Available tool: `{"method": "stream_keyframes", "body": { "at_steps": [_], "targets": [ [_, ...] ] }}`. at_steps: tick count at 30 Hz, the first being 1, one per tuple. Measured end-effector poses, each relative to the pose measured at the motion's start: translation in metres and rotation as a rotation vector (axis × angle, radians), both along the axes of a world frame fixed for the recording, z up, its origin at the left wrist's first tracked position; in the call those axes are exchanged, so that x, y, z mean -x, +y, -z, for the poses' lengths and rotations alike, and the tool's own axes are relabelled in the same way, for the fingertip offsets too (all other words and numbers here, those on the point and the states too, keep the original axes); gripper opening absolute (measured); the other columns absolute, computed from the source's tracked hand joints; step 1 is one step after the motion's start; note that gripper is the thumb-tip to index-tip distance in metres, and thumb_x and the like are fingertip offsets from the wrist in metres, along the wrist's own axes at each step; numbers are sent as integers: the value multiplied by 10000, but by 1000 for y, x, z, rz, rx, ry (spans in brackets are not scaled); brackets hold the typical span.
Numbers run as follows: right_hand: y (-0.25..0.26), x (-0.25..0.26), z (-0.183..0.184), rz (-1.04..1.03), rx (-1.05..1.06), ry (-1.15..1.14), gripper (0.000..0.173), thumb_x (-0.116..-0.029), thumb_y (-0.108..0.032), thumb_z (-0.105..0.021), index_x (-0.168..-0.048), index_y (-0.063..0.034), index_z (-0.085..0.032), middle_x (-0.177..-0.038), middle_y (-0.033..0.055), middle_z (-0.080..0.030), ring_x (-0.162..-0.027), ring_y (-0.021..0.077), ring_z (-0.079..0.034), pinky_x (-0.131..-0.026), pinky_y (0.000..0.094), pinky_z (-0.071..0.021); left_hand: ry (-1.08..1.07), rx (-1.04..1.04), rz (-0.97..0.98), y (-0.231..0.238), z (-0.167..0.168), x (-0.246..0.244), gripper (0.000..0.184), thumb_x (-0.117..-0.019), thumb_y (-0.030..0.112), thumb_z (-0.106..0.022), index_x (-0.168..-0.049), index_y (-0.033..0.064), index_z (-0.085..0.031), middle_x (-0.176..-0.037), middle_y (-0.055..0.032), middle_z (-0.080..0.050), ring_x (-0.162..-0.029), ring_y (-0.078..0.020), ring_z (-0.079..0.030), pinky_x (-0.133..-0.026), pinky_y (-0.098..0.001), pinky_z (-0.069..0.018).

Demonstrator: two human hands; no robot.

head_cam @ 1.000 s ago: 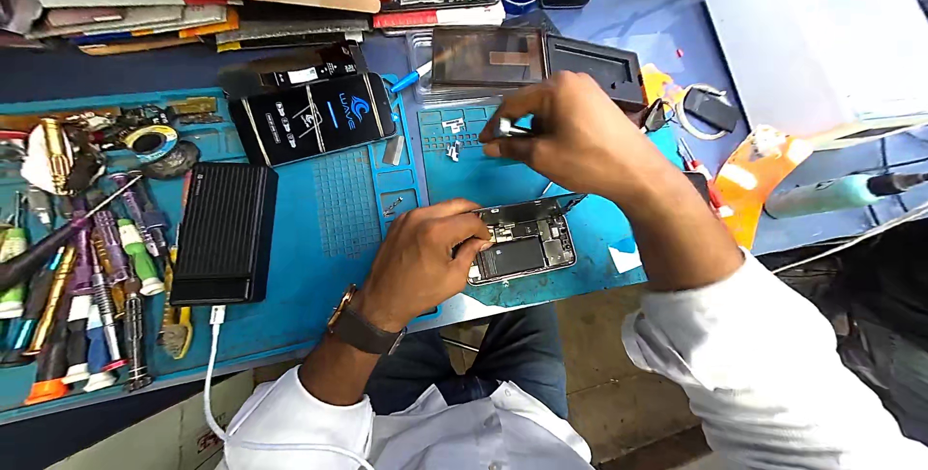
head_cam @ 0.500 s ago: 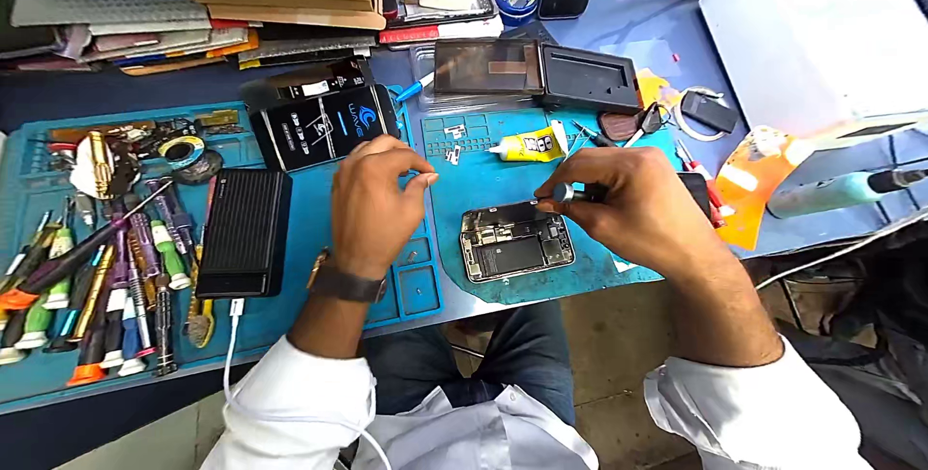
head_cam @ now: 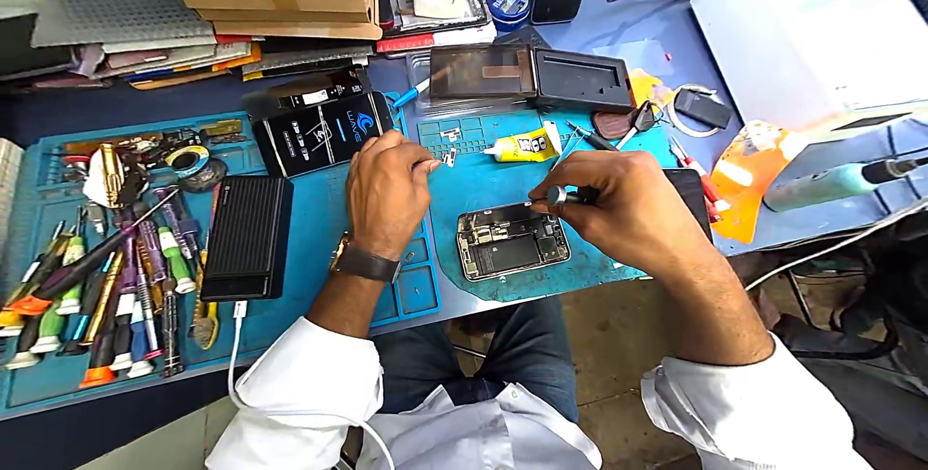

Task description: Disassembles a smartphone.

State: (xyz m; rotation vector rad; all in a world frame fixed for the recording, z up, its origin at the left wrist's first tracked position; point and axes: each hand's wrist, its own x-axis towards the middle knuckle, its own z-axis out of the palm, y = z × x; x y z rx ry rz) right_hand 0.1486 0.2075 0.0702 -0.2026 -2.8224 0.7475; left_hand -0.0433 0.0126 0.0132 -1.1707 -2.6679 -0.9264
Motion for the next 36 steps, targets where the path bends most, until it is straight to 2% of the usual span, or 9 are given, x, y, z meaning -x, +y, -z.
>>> {"method": "stream_keyframes", "body": {
  "at_steps": [4,8,11,17,24,26,28,33,36],
  "targets": [
    [-5,-6,0,-20,-6,31,111,-914,-171,-687,-963,-196,-783,-934,-55,-717,-800,72,-657,-705,337,-556,-203,-123,169,-23,-13,-22,255,-1035,306,-574,-1081,145,-766,-1073,-19,-716,-911,-116,-684,-782,-341,-579],
    [-19,-26,10,2,1,97,157,-894,-114,-652,-968,-165,-781,-956,-29,-718,-819,97,-668,-701,350,-570,-260,-72,404,-41,-7,-55,453,-1014,470,-570,-1269,119,-703,-1299,-26,-676,-1188,-147,-643,-1017,-383,-539],
    [-32,-43,19,44,-26,95,199,-890,-92,-645,-997,-175,-789,-1065,-26,-724,-879,106,-691,-711,359,-591,-221,-61,431,-47,3,-65,542,-972,522,-609,-1327,116,-664,-1303,-29,-675,-1231,-171,-619,-1056,-396,-505],
    [-49,-59,40,104,-97,158,221,-885,-85,-649,-1012,-179,-803,-1161,10,-712,-821,125,-680,-609,340,-560,-134,-21,417,-49,10,-72,549,-958,498,-636,-1367,133,-634,-1311,-23,-665,-1267,-197,-587,-1089,-425,-470],
    [-52,-65,56,123,-57,193,203,-904,-101,-656,-1020,-177,-805,-1186,24,-701,-790,117,-662,-601,320,-551,-67,-4,422,-48,12,-75,553,-934,443,-681,-1382,123,-620,-1307,-34,-663,-1239,-216,-599,-1063,-429,-484],
    [-50,-69,57,151,-11,196,194,-915,-120,-675,-1050,-182,-800,-1220,21,-694,-822,98,-673,-627,299,-567,-56,-13,422,-48,12,-75,551,-937,437,-679,-1382,117,-619,-1302,-29,-669,-1231,-210,-606,-1061,-422,-487],
    [-47,-73,58,210,61,237,242,-899,-119,-703,-1121,-156,-789,-1236,34,-682,-737,56,-613,-581,244,-525,-52,-24,424,-47,11,-74,534,-951,429,-660,-1377,110,-621,-1283,-29,-681,-1213,-206,-618,-1054,-417,-490],
    [-44,-86,63,454,198,345,329,-893,-211,-798,-1203,-115,-746,-1109,27,-664,-594,26,-482,-483,183,-398,-66,-47,419,-43,6,-71,433,-1035,406,-536,-1310,97,-665,-1174,-30,-723,-1104,-180,-663,-1003,-406,-510],
    [-43,-87,63,622,181,218,362,-906,-263,-787,-1246,-161,-719,-1039,10,-668,-656,84,-556,-539,259,-464,-99,-40,394,-39,3,-69,402,-1063,377,-478,-1281,108,-681,-1130,-8,-736,-1056,-143,-679,-978,-395,-526]
  ]
}}
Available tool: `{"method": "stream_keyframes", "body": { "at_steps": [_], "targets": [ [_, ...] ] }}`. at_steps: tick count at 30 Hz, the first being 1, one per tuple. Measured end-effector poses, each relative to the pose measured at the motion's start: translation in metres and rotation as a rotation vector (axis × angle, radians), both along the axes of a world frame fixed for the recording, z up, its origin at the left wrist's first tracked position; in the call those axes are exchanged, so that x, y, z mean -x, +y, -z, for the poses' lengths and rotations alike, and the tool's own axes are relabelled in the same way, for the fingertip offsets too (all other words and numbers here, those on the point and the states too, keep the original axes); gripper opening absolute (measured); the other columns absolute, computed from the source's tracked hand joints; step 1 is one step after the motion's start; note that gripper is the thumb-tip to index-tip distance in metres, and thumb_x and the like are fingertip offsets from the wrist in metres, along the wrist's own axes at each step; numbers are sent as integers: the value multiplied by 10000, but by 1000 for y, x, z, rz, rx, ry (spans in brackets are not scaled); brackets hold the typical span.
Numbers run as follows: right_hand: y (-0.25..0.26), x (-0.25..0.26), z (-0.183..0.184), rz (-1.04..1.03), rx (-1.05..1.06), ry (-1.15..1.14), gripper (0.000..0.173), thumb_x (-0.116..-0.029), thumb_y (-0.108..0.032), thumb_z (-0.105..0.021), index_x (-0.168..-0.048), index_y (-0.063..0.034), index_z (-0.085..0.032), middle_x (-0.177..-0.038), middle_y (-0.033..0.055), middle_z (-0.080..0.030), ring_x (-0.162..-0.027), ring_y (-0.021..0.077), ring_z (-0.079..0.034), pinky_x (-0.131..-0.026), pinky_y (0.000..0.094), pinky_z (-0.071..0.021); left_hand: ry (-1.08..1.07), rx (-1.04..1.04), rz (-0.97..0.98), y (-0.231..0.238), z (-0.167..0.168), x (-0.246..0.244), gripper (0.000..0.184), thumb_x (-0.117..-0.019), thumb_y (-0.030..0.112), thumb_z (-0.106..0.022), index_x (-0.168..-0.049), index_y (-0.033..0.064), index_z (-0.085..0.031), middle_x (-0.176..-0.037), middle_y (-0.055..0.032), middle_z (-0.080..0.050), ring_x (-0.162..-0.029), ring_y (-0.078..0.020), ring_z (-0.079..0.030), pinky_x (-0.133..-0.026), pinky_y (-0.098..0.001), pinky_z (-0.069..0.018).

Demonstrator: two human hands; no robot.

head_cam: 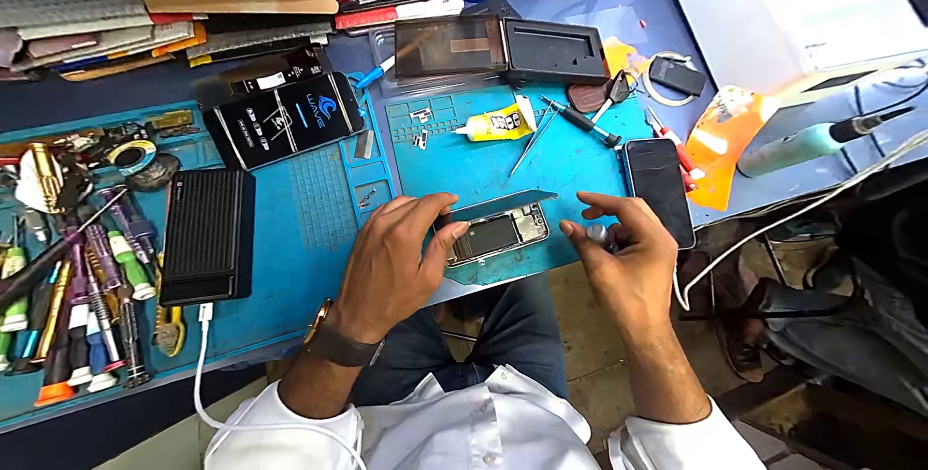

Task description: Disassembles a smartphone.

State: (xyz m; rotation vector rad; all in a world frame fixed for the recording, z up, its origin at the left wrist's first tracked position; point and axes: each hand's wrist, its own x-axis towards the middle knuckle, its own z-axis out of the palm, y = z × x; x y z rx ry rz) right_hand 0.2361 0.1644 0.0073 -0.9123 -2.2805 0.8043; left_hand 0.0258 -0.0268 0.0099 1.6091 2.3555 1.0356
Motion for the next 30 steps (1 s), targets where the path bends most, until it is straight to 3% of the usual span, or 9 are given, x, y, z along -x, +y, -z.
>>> {"method": "stream_keyframes", "body": {
  "at_steps": [4,7,12,15,17,19,21,26,30],
  "targets": [
    [11,12,-12,17,7,-225,345,-986,-174,-643,-1329,-147,-652,-1095,77,-646,-886,208,-639,-729,427,-543,-29,0,-37,3,-2,-1,391,-1068,372,-468,-1252,115,-698,-1093,-8,-744,-1011,-135,-684,-933,-390,-533],
    [21,30,-9,-29,-135,-295,323,-975,-91,-578,-1279,-110,-688,-1070,127,-664,-991,295,-652,-845,495,-531,-47,-12,-83,5,-2,-3,373,-1071,358,-475,-1229,113,-709,-1050,-11,-743,-986,-135,-685,-918,-382,-535],
    [36,51,5,-69,-284,-290,288,-977,-107,-605,-1246,-109,-707,-1077,152,-678,-1035,343,-639,-893,495,-508,-40,-73,-138,10,2,-3,333,-1077,307,-483,-1162,128,-751,-959,-7,-750,-892,-142,-675,-826,-369,-515],
    [33,47,2,-48,-294,-222,311,-968,-155,-641,-1268,-95,-699,-1183,170,-677,-1119,353,-624,-950,496,-497,-49,-106,-134,12,4,-2,326,-1078,297,-489,-1140,120,-755,-927,-13,-745,-863,-143,-667,-804,-368,-505],
    [22,39,-3,-40,-271,-93,274,-974,-198,-668,-1205,-55,-701,-1131,165,-667,-1031,289,-639,-864,425,-531,-69,-128,-131,11,6,-1,314,-1075,286,-502,-1136,112,-755,-925,-18,-744,-854,-139,-663,-797,-368,-500],
    [5,32,-8,-101,-129,27,207,-976,-214,-697,-1098,-47,-692,-978,71,-659,-822,141,-637,-681,289,-543,-83,-143,-135,11,7,-1,304,-1072,272,-512,-1142,105,-755,-944,-17,-752,-866,-130,-670,-800,-362,-502],
    [-9,33,-11,-233,58,73,132,-937,-172,-720,-1003,-58,-708,-860,7,-674,-685,74,-621,-573,240,-532,-101,-156,-145,12,9,0,297,-1071,255,-514,-1147,94,-752,-947,-23,-749,-862,-125,-665,-789,-352,-494],
    [-17,50,-11,-391,58,-113,90,-922,-188,-706,-967,-127,-755,-740,-90,-619,-583,-10,-524,-489,171,-431,-129,-166,-170,13,11,3,275,-1061,221,-532,-1163,72,-740,-953,-30,-749,-860,-114,-672,-795,-347,-514],
    [-12,61,-16,-398,23,-255,116,-932,-240,-694,-1000,-172,-759,-758,-108,-626,-598,-13,-529,-509,190,-437,-140,-170,-181,12,12,4,256,-1046,199,-556,-1149,59,-744,-922,-28,-744,-827,-102,-659,-770,-333,-509]
  ]
}}
